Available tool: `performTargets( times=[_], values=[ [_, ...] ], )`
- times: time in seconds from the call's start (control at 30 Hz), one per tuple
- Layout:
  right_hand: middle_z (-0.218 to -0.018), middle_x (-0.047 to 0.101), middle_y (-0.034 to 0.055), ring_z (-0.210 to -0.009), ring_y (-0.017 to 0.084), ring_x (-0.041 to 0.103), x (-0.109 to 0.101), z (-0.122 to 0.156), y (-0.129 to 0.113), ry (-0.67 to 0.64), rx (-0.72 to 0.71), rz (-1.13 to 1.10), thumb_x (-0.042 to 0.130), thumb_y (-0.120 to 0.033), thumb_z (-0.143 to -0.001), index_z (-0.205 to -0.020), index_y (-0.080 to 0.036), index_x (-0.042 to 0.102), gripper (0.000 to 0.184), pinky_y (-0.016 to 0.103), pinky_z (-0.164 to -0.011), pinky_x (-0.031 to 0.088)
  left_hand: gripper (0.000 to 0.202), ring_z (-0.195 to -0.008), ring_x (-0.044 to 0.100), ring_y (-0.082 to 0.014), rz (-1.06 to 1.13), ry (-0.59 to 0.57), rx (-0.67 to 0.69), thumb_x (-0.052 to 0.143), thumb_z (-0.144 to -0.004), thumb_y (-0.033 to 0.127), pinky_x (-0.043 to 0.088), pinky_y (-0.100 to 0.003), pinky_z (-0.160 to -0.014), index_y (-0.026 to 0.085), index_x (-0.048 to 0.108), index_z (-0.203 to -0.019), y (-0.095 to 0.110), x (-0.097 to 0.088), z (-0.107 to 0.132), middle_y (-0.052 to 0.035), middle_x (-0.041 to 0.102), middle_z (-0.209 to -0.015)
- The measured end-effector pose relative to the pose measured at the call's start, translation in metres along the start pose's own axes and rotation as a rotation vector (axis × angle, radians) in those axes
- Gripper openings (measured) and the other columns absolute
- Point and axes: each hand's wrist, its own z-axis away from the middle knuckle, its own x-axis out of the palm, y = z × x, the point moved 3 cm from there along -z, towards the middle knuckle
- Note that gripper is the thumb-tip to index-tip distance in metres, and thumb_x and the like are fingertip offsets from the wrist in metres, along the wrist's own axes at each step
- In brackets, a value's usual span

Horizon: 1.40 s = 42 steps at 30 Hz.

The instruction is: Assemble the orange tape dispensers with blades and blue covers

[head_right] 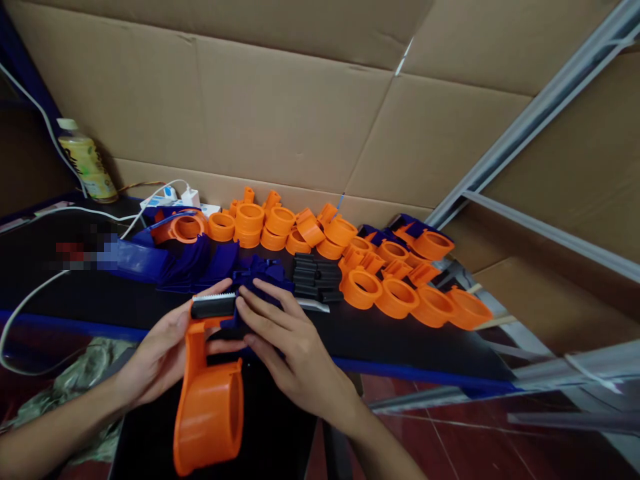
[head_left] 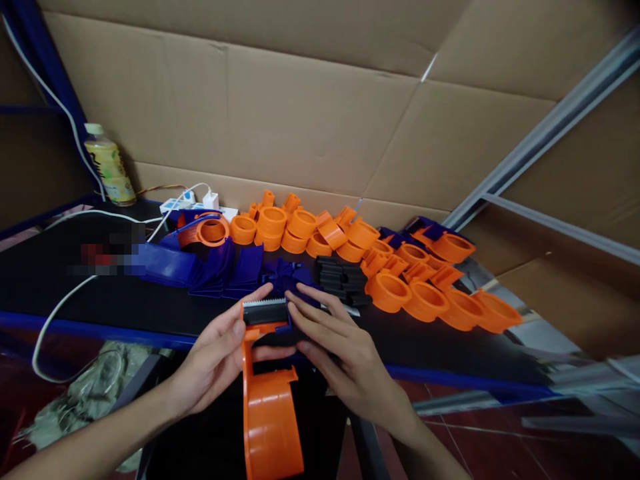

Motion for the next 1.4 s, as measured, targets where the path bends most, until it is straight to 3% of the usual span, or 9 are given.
performTargets(
  times=[0.17, 0.3, 0.47, 0.63, 0.8, 0.93, 1.1, 1.27, 1.4],
  values=[
    [-0.129, 0.067, 0.0072, -0.117, 0.024, 0.060, -0.002, 0.014, -0.026, 0.047, 0.040, 0.043, 0.059, -0.031, -0.097, -0.129, -0.028, 0.065, 0.032, 0.042, -0.097, 0.052, 0.073, -0.117, 0.063, -0.0341, -0.183, 0.037, -0.016, 0.088, -0.069, 0.039, 0.046, -0.047, -0.108, 0.022, 0.064, -0.135, 0.005, -0.011, 0.005, -0.0139, 0.067, -0.131],
    [-0.103, 0.075, 0.0098, -0.086, 0.025, 0.066, 0.029, 0.020, -0.050, -0.014, 0.001, 0.085, 0.072, -0.060, -0.082, -0.113, -0.021, 0.069, 0.050, 0.041, -0.072, 0.056, 0.069, -0.112, 0.064, -0.0309, -0.289, 0.155, 0.045, 0.092, -0.062, 0.032, 0.051, -0.035, -0.098, 0.027, 0.069, -0.127, 0.007, -0.011, 0.013, -0.0090, 0.065, -0.132],
    [-0.098, 0.076, 0.0089, -0.082, 0.023, 0.067, 0.042, 0.012, -0.051, -0.008, -0.010, 0.181, 0.068, -0.026, -0.091, -0.100, -0.019, 0.070, 0.011, 0.038, -0.070, 0.054, 0.064, -0.111, 0.064, -0.0282, -0.361, 0.221, 0.133, 0.090, -0.066, 0.024, 0.052, -0.028, -0.090, 0.025, 0.068, -0.126, 0.010, -0.013, 0.012, -0.0086, 0.068, -0.121],
    [-0.096, 0.076, 0.0075, -0.087, 0.021, 0.069, 0.027, -0.004, -0.032, 0.031, 0.153, -0.306, 0.064, -0.030, -0.095, -0.099, -0.019, 0.074, 0.015, 0.034, -0.080, 0.056, 0.066, -0.129, 0.056, -0.0403, -0.103, 0.085, 0.113, 0.077, -0.076, 0.057, 0.047, -0.049, -0.107, 0.020, 0.066, -0.130, 0.015, -0.006, 0.005, -0.0154, 0.060, -0.143],
    [-0.090, 0.076, 0.0070, -0.075, 0.018, 0.069, 0.036, -0.011, -0.006, -0.264, 0.439, -0.764, 0.048, -0.060, -0.098, -0.089, -0.014, 0.077, 0.054, 0.030, -0.071, 0.056, 0.057, -0.127, 0.060, -0.0346, 0.155, 0.011, 0.010, 0.056, -0.093, 0.054, 0.042, -0.050, -0.112, 0.019, 0.062, -0.137, 0.018, -0.005, 0.000, -0.0144, 0.064, -0.140],
    [-0.077, 0.073, 0.0067, -0.063, 0.015, 0.064, 0.030, -0.044, 0.033, -0.164, 0.473, -0.435, 0.027, -0.061, -0.103, -0.081, -0.014, 0.073, 0.070, 0.026, -0.062, 0.050, 0.056, -0.097, 0.071, -0.0249, 0.276, 0.098, 0.044, 0.052, -0.094, 0.059, 0.050, -0.050, -0.103, 0.017, 0.066, -0.130, 0.020, -0.012, -0.005, -0.0090, 0.076, -0.105],
    [-0.098, 0.074, 0.0055, -0.087, 0.021, 0.069, 0.044, -0.112, 0.072, -0.224, 0.404, 0.291, 0.053, -0.049, -0.098, -0.110, -0.021, 0.064, 0.033, 0.030, -0.076, 0.048, 0.057, -0.095, 0.068, -0.0277, 0.216, 0.147, -0.067, 0.052, -0.094, 0.058, 0.053, -0.053, -0.095, 0.012, 0.069, -0.122, 0.010, -0.009, -0.007, -0.0137, 0.073, -0.104],
    [-0.109, 0.072, 0.0131, -0.100, 0.030, 0.068, 0.070, -0.137, 0.091, -0.282, 0.478, 0.434, 0.062, -0.037, -0.091, -0.121, -0.017, 0.055, 0.038, 0.036, -0.082, 0.050, 0.044, -0.105, 0.065, -0.0302, 0.191, 0.177, -0.106, 0.056, -0.095, 0.049, 0.051, -0.049, -0.097, 0.015, 0.071, -0.119, 0.005, -0.008, -0.007, -0.0125, 0.072, -0.109],
    [-0.110, 0.071, 0.0145, -0.098, 0.030, 0.069, 0.067, -0.142, 0.096, -0.264, 0.478, 0.453, 0.060, -0.025, -0.089, -0.123, -0.015, 0.054, 0.037, 0.036, -0.082, 0.050, 0.054, -0.114, 0.063, -0.0319, 0.152, 0.162, -0.086, 0.053, -0.094, 0.060, 0.050, -0.047, -0.099, 0.016, 0.068, -0.121, 0.005, -0.009, -0.008, -0.0140, 0.071, -0.119]
  ],
)
